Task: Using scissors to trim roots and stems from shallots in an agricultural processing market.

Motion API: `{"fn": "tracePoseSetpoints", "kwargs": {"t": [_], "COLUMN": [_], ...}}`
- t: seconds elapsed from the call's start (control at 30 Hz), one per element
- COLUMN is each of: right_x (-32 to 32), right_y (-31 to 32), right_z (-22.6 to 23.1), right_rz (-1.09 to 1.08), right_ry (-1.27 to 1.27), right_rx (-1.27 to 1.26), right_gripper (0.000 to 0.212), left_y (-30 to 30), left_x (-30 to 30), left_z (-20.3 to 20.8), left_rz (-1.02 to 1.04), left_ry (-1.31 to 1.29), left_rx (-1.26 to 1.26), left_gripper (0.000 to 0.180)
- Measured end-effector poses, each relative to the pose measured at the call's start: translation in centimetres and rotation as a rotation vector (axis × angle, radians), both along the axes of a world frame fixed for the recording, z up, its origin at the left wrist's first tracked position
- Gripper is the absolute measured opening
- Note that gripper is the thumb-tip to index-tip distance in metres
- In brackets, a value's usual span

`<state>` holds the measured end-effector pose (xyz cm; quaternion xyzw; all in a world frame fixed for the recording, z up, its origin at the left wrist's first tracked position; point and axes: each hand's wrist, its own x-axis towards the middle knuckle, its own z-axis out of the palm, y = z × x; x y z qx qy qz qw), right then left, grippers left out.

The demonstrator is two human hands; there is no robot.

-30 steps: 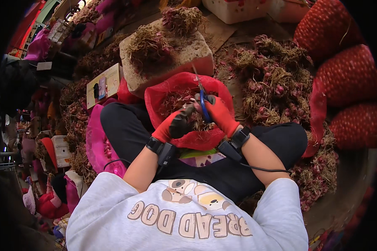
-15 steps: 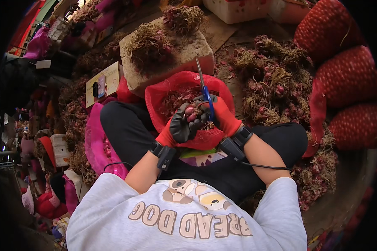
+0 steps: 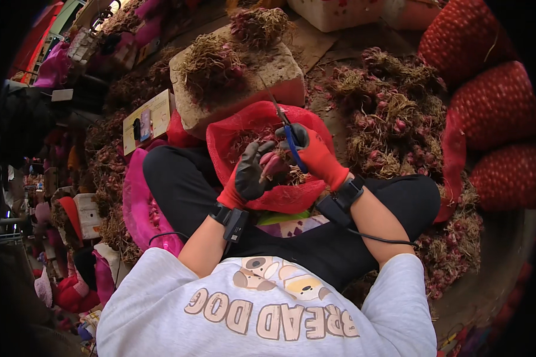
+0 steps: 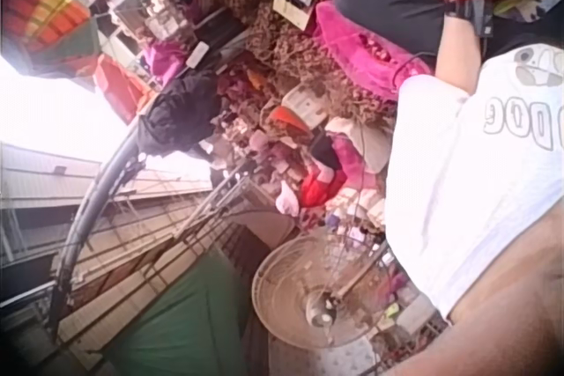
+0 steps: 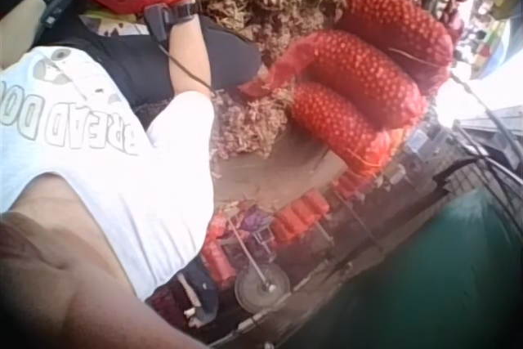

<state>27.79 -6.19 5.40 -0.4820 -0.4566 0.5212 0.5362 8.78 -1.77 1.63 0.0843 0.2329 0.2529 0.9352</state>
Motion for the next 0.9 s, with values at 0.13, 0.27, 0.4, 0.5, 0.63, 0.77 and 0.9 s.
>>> {"fn": "tracePoseSetpoints", "kwargs": {"t": [0.13, 0.27, 0.4, 0.5, 0.63, 0.77, 0.9], "right_x": [-0.7, 0.2, 0.5, 0.2, -0.7, -0.7, -0.7], "right_y": [0.4, 0.1, -1.2, -2.6, -3.1, -3.0, -3.0], "right_z": [0.5, -0.7, 3.1, 3.2, 3.9, 3.5, 3.8], "right_rz": [0.013, -0.059, -0.047, 0.007, 0.098, 0.115, 0.137], "right_ry": [-0.219, 0.001, -0.52, -0.765, -0.744, -0.776, -0.946], "right_rx": [0.056, -0.148, -0.22, -0.152, -0.178, -0.168, -0.189], "right_gripper": [0.025, 0.025, 0.03, 0.035, 0.038, 0.039, 0.039], "left_y": [1.7, 0.2, 2.5, 3.6, 3.6, 3.3, 2.9], "left_x": [-1.3, -1.6, -2.9, -3.7, -3.6, -3.7, -3.4], "left_z": [-2.8, -2.0, -1.8, -2.0, -1.8, -1.7, -0.5], "left_rz": [-0.427, 0.006, 0.244, 0.34, 0.384, 0.321, 0.331], "left_ry": [-0.226, 0.123, -0.195, -0.222, -0.082, -0.036, 0.086], "left_rx": [-0.09, 0.037, 0.194, 0.186, 0.353, 0.396, 0.383], "left_gripper": [0.052, 0.031, 0.024, 0.025, 0.026, 0.034, 0.039]}}
